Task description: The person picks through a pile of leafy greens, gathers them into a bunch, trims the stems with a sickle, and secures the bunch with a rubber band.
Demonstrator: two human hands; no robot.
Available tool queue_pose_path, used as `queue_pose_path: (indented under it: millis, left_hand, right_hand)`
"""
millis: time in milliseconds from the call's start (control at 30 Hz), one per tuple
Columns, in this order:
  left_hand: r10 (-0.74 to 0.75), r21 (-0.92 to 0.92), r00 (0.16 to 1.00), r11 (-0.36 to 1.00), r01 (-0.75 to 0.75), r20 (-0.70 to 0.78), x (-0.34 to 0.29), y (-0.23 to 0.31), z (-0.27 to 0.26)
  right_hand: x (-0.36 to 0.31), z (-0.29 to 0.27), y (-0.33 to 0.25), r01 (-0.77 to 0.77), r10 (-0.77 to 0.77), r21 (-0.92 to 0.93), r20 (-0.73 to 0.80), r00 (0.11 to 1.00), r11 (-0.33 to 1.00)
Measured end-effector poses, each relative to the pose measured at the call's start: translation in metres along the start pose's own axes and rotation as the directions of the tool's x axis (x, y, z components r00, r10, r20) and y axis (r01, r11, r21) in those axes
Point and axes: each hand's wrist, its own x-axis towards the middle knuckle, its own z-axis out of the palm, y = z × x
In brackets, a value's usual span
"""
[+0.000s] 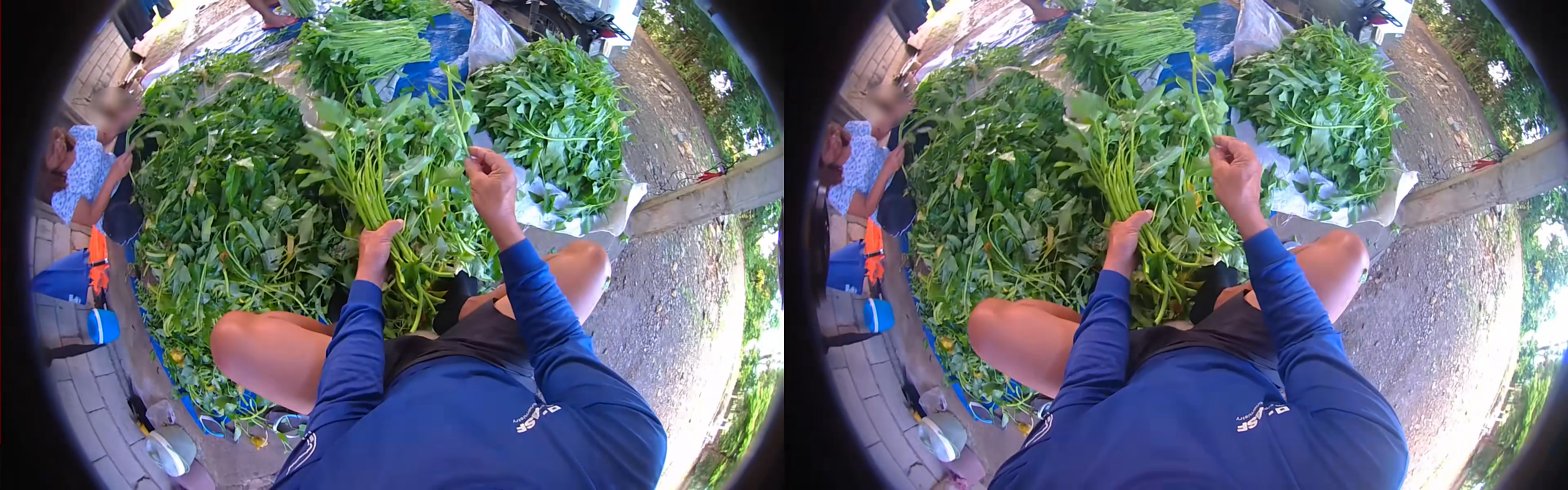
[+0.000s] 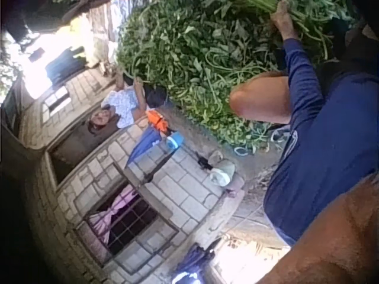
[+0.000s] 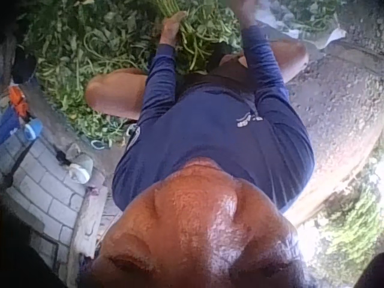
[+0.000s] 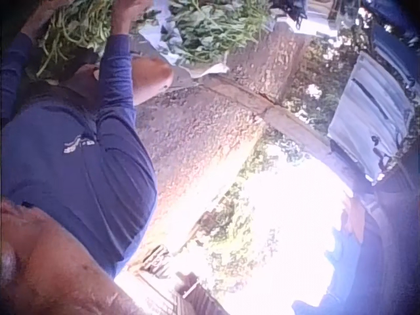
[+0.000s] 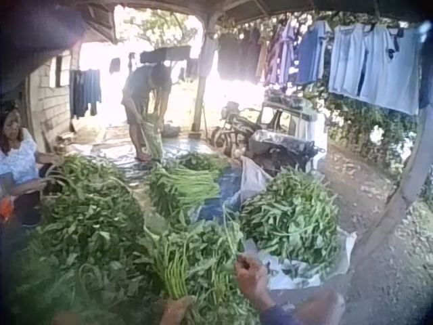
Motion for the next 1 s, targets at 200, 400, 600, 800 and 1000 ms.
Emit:
queue_pose_path:
  millis: [200,400,600,800,1000]
  left_hand:
    - [-0.132,-0.055,0.989,0.989,0.135,0.062,-0.002,-0.015,-0.012]
    - [-0.262,-0.255,0.952,0.920,0.296,0.160,0.005,-0.036,-0.037]
    - [0.052,-0.094,0.980,0.993,-0.071,-0.191,-0.003,-0.047,-0.025]
    - [-0.026,0.138,0.948,0.988,0.073,-0.318,-0.011,-0.009,-0.044]
    - [0.334,0.364,0.895,0.906,-0.217,-0.295,-0.003,0.054,-0.065]
  right_hand:
    - [-0.066,0.044,0.016,0.272,-0.204,-0.288,0.244,0.948,0.918]
    - [-0.131,0.063,0.052,-0.140,0.245,-0.238,0.500,0.831,0.961]
    - [-0.161,0.069,0.065,0.055,0.120,-0.293,0.546,0.829,0.955]
    - [-0.127,0.069,0.069,-0.357,0.385,-0.154,0.496,0.779,0.921]
    - [-0.074,0.083,0.127,-0.018,0.303,-0.628,0.350,0.886,0.778]
